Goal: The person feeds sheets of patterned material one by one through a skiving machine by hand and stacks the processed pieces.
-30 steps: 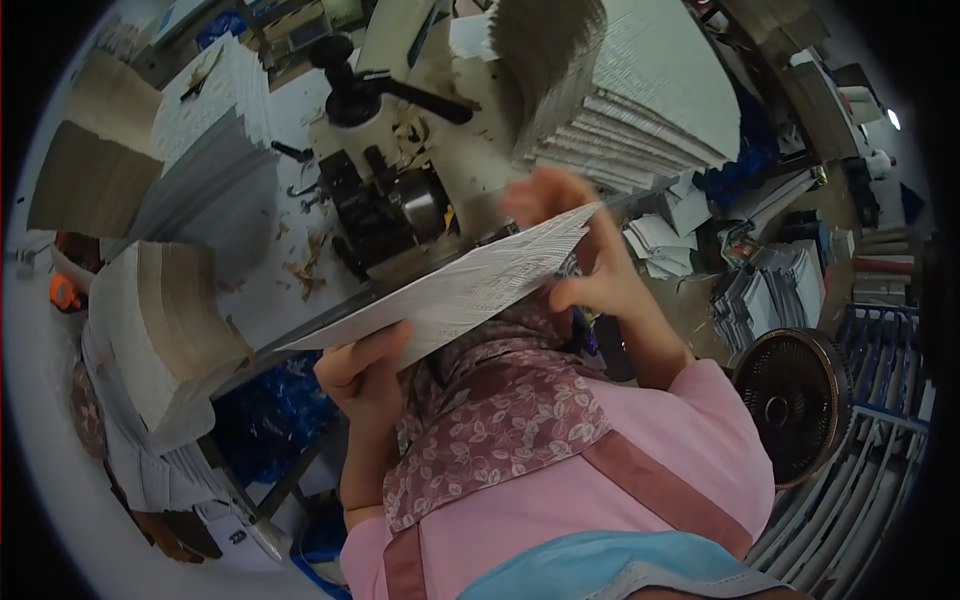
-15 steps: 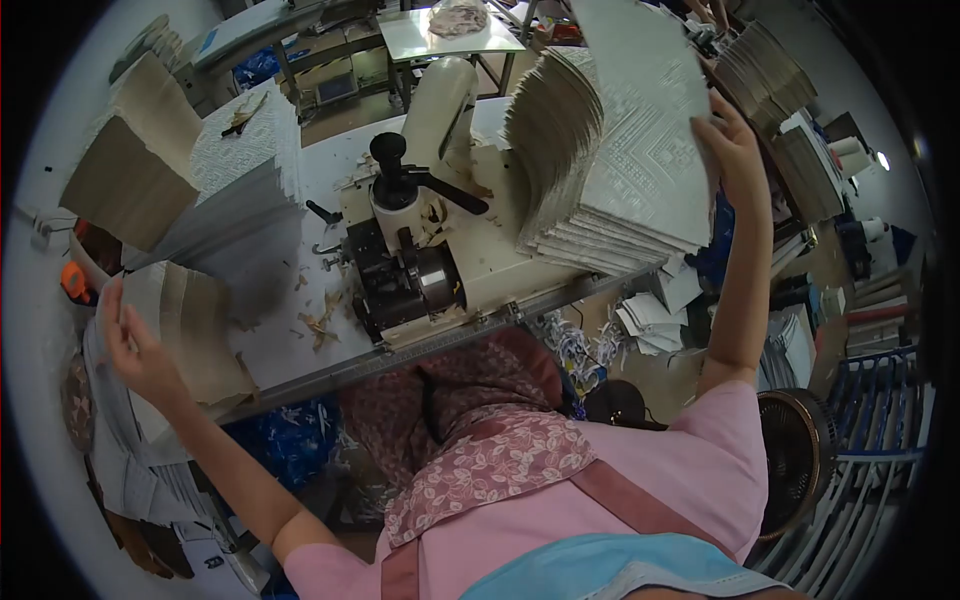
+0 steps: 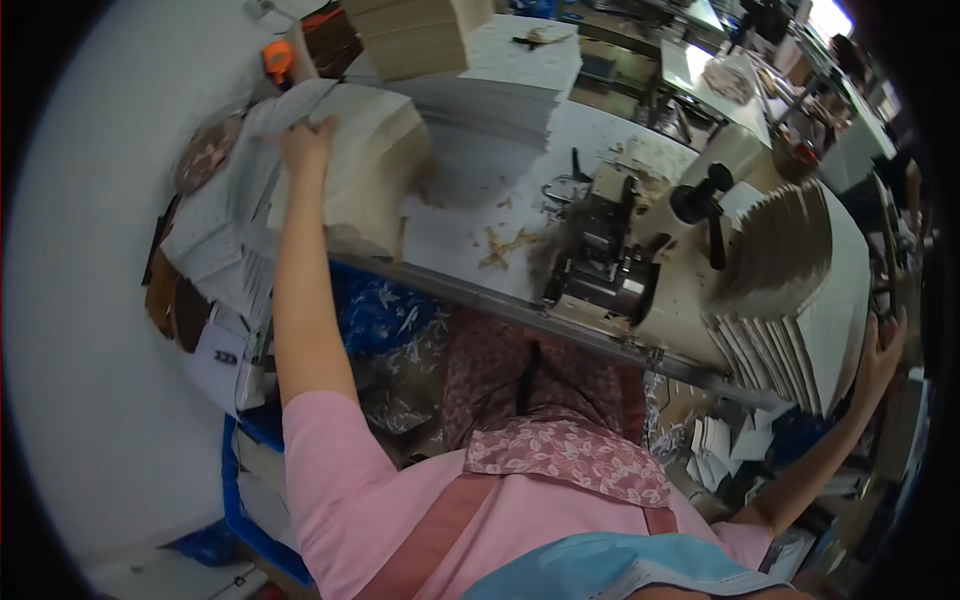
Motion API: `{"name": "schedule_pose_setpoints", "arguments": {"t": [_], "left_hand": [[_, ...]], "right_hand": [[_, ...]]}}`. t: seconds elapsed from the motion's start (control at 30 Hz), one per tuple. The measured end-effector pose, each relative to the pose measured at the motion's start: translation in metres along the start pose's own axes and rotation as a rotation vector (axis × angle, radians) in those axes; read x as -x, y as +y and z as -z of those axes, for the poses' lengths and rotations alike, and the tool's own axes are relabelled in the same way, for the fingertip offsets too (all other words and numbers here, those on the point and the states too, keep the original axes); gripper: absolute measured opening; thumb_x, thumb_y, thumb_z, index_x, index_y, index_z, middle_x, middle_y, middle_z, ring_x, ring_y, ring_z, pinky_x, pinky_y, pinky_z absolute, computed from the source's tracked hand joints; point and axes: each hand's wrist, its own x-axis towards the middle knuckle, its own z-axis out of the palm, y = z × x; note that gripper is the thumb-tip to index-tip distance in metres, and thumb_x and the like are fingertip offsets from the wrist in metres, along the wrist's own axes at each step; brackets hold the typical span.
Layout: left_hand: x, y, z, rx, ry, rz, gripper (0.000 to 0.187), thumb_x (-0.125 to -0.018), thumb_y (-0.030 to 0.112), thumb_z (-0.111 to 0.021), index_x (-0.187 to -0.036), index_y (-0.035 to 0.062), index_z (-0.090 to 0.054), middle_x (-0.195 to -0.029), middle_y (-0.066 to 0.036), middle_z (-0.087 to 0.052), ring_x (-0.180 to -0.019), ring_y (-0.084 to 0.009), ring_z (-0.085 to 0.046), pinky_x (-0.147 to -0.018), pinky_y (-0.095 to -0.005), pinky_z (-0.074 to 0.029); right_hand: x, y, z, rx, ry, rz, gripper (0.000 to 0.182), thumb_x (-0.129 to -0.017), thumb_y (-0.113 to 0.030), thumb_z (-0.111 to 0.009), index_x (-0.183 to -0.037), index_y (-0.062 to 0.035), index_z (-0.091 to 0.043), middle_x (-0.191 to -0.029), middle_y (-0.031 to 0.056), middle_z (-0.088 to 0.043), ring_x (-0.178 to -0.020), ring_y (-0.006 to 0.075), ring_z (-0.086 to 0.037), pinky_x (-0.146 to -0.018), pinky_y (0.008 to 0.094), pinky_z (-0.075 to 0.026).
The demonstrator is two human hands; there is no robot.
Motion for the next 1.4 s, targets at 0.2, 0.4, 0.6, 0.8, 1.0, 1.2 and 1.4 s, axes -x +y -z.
{"name": "schedule_pose_setpoints", "arguments": {"t": [0.2, 0.4, 0.6, 0.8, 1.0, 1.2, 1.4], "left_hand": [[0.021, 0.047, 0.046, 0.172, 0.12, -0.062, 0.039, -0.081, 0.039, -0.069, -0.097, 0.0049, -0.06, -0.083, -0.015, -0.067, -0.078, -0.0349, -0.064, -0.068, -0.0441, -0.048], [0.111, 0.148, 0.2, 0.523, -0.063, -0.197, 0.028, -0.085, 0.023, -0.067, -0.108, 0.0102, -0.058, -0.078, -0.011, -0.066, -0.067, -0.0196, -0.062, -0.061, -0.0292, -0.046], [0.229, 0.179, 0.183, 1.247, -0.316, 0.066, 0.025, -0.085, 0.001, -0.066, -0.107, -0.0009, -0.055, -0.106, -0.006, -0.06, -0.095, -0.0119, -0.056, -0.082, -0.0261, -0.046], [0.32, 0.205, 0.122, 1.39, -0.614, 0.253, 0.061, -0.09, 0.002, -0.061, -0.142, 0.0021, -0.028, -0.121, -0.015, -0.056, -0.109, -0.0176, -0.054, -0.093, -0.0281, -0.041], [0.325, 0.207, 0.108, 1.182, -0.595, 0.125, 0.044, -0.09, 0.005, -0.061, -0.132, 0.0016, -0.05, -0.126, -0.012, -0.059, -0.117, -0.0172, -0.053, -0.099, -0.0283, -0.039], [0.313, 0.211, 0.104, 1.202, -0.661, 0.241, 0.034, -0.091, 0.007, -0.062, -0.124, 0.0017, -0.059, -0.123, -0.011, -0.061, -0.112, -0.0146, -0.057, -0.097, -0.0253, -0.041], [0.308, 0.214, 0.104, 1.162, -0.66, 0.23, 0.031, -0.09, 0.009, -0.064, -0.12, 0.0018, -0.063, -0.116, -0.011, -0.065, -0.107, -0.0128, -0.059, -0.093, -0.0239, -0.043]], "right_hand": [[0.066, -0.075, -0.009, -0.379, 0.144, 0.416, 0.026, -0.097, -0.005, -0.044, -0.12, 0.0022, -0.052, -0.115, 0.0245, -0.058, -0.108, 0.0344, -0.058, -0.094, 0.0444, -0.047], [0.168, -0.193, -0.112, -1.078, -0.566, 0.148, 0.019, -0.086, 0.007, -0.052, -0.104, 0.0006, -0.048, -0.114, 0.0246, -0.057, -0.105, 0.0307, -0.058, -0.091, 0.039, -0.046], [0.227, -0.214, -0.17, -1.143, -0.696, -0.259, 0.026, -0.084, -0.001, -0.067, -0.094, -0.0052, -0.043, -0.115, 0.0137, -0.056, -0.107, 0.0159, -0.053, -0.089, 0.027, -0.04], [0.272, -0.181, -0.194, -0.921, -0.63, -0.475, 0.019, -0.088, -0.001, -0.061, -0.105, -0.0048, -0.054, -0.064, -0.0023, -0.045, -0.057, 0.0039, -0.039, -0.052, 0.0197, -0.033], [0.278, -0.172, -0.213, -0.895, -0.646, -0.537, 0.017, -0.089, -0.004, -0.06, -0.106, -0.0057, -0.062, -0.06, -0.0039, -0.046, -0.055, 0.0028, -0.039, -0.05, 0.0202, -0.033], [0.276, -0.17, -0.222, -0.948, -0.635, -0.608, 0.014, -0.088, -0.004, -0.061, -0.102, -0.0045, -0.065, -0.06, -0.0059, -0.048, -0.055, 0.001, -0.038, -0.05, 0.019, -0.031], [0.275, -0.168, -0.223, -0.92, -0.63, -0.644, 0.013, -0.088, -0.004, -0.062, -0.1, -0.0043, -0.067, -0.06, -0.0074, -0.048, -0.055, 0.0001, -0.038, -0.049, 0.0184, -0.029]]}}
